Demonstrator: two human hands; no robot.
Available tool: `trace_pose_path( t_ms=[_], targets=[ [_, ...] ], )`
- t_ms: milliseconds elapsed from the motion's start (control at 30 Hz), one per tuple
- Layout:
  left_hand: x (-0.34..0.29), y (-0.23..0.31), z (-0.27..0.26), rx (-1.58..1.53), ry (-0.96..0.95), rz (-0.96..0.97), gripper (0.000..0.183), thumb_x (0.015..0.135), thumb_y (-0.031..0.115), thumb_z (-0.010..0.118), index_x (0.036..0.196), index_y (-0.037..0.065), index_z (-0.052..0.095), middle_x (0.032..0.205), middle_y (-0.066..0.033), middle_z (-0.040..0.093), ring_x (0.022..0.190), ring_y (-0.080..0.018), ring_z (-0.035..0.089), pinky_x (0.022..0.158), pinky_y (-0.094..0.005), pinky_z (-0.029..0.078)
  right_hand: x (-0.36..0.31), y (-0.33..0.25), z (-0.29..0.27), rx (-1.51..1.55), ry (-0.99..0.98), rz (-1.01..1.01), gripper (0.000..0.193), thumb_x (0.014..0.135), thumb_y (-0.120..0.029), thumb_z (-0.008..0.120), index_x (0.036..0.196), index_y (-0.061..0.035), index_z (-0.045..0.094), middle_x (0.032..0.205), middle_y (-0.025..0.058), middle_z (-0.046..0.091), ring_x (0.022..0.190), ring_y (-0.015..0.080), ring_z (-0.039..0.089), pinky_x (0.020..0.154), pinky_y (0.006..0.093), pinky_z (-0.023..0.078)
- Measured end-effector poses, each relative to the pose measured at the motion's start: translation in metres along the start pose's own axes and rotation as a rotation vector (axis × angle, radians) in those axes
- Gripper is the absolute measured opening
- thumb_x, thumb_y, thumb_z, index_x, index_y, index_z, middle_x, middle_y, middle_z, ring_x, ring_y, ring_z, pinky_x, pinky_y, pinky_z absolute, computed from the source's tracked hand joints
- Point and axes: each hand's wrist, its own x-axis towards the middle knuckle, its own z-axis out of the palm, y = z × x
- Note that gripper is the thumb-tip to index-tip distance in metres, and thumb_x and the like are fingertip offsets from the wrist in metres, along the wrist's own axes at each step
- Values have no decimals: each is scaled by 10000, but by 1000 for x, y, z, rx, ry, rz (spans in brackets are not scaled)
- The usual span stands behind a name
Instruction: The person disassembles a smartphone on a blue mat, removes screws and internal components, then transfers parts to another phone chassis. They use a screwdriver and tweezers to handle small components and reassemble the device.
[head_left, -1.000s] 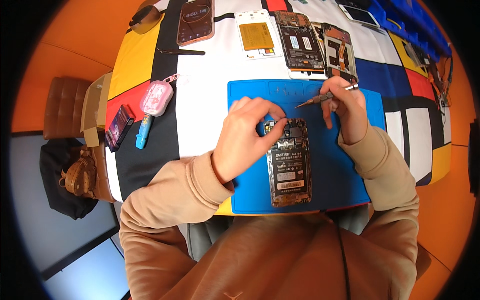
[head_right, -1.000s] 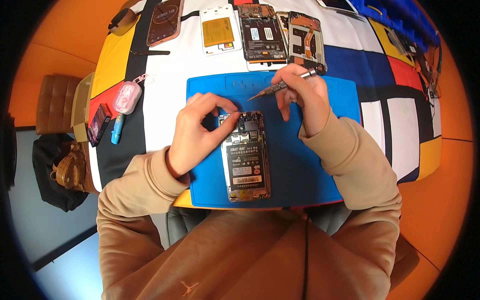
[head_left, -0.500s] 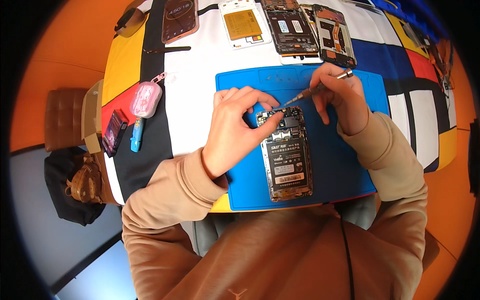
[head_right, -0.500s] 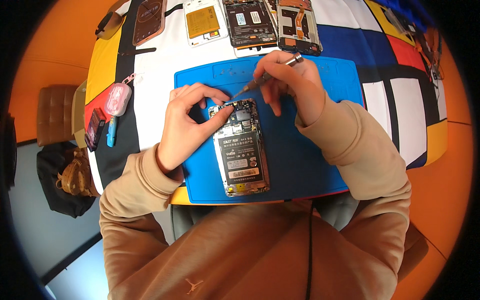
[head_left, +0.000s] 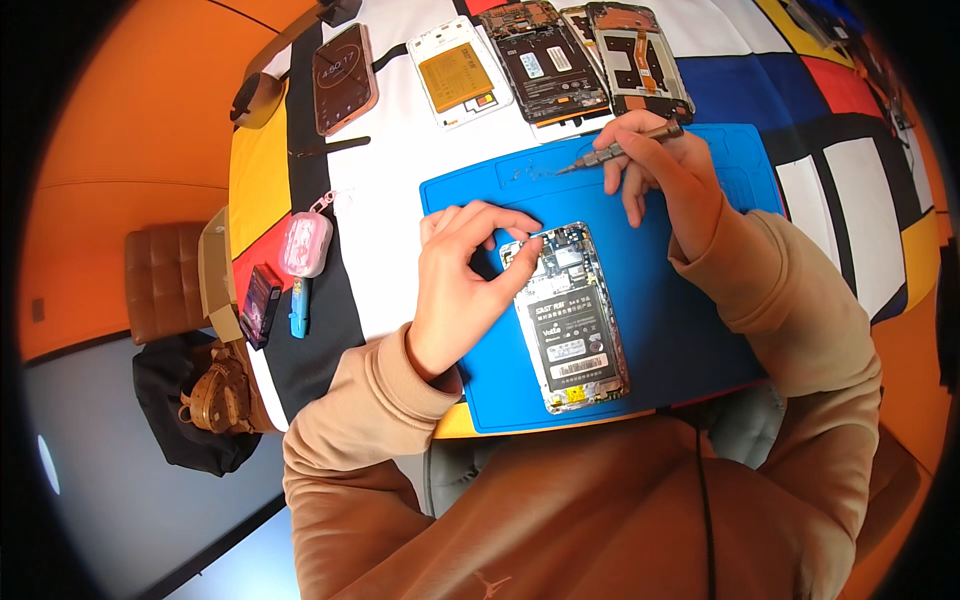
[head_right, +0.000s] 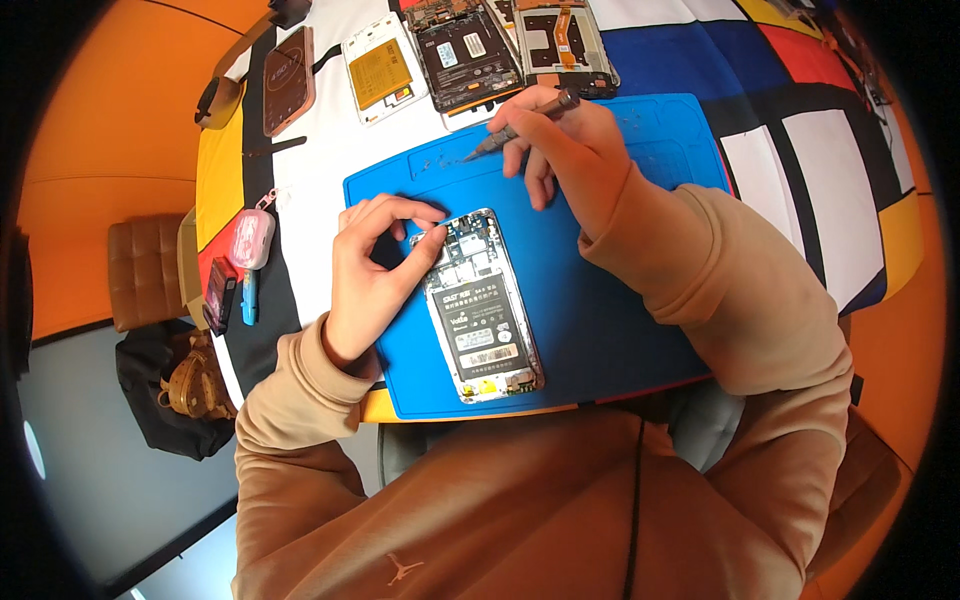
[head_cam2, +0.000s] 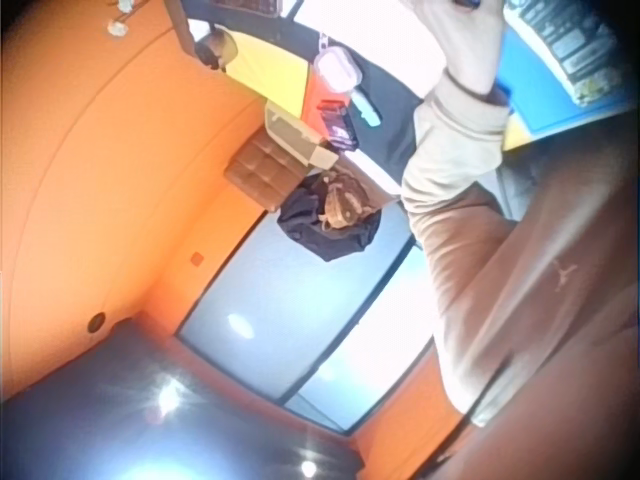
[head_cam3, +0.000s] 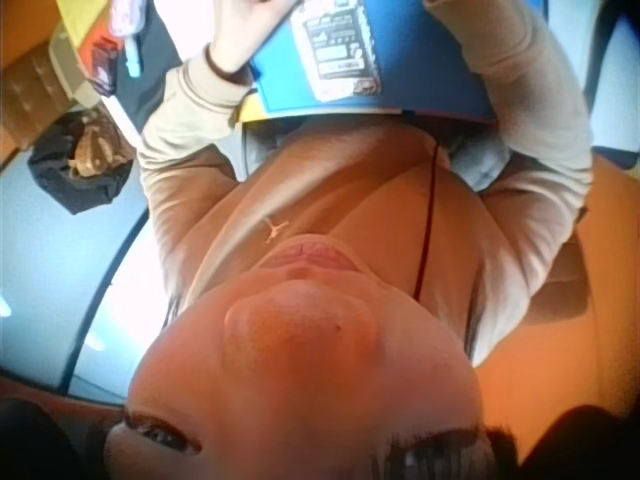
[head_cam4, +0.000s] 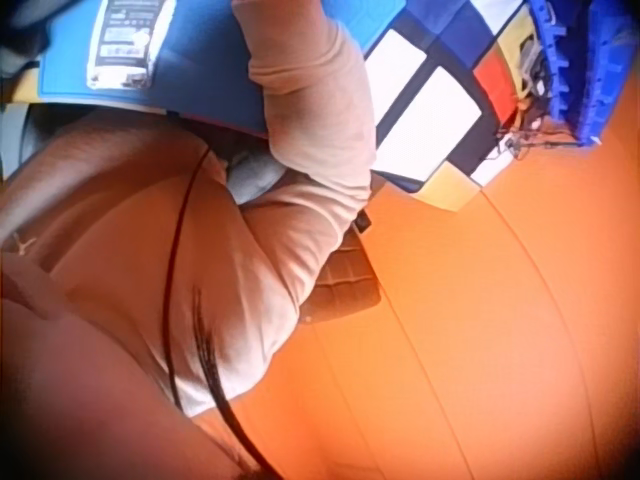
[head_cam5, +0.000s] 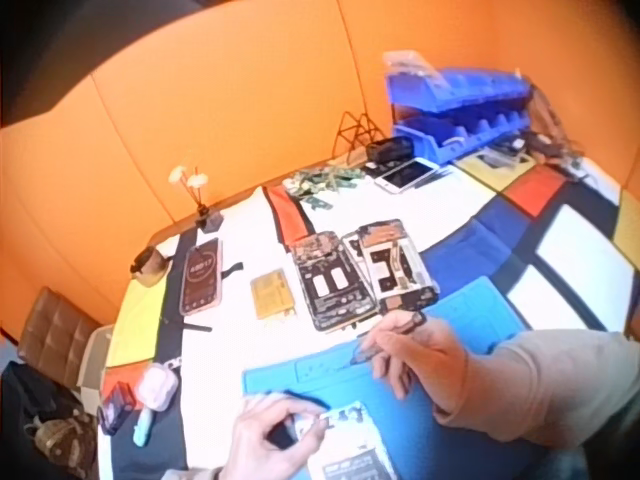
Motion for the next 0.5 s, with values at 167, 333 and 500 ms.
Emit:
trace_pose_path(
  t_ms=[167, 333, 500],
  targets=[
    [-1, 0, 2, -63, 36, -69, 176, 777, 113, 746, 946, 99, 700, 799, 28, 647, 743, -143, 464, 824, -299, 332, 0, 0, -2, 60, -32, 9, 327, 971, -360, 531, 1045, -57, 629, 756, 97, 596, 482, 99, 540, 463, 205, 378],
    [-1, -1, 1, -37, 16, -61, 183, 795, 99, 730, 975, 90, 698, 803, 26, 655, 757, -139, 473, 815, -299, 342, -1, -4, 5, -36, 47, 54, 323, 980, -329, 491, 1068, -46, 621, 754, 101, 606, 503, 103, 552, 509, 209, 392],
    [-1, -1, 1, -13, 15, -43, 167, 801, 97, 719, 967, 93, 701, 797, 23, 652, 755, -142, 477, 812, -300, 345, -1, -4, 4, -30, 22, 60, 319, 975, -318, 495, 1070, -39, 618, 757, 97, 604, 499, 106, 551, 494, 212, 393]
  ],
)
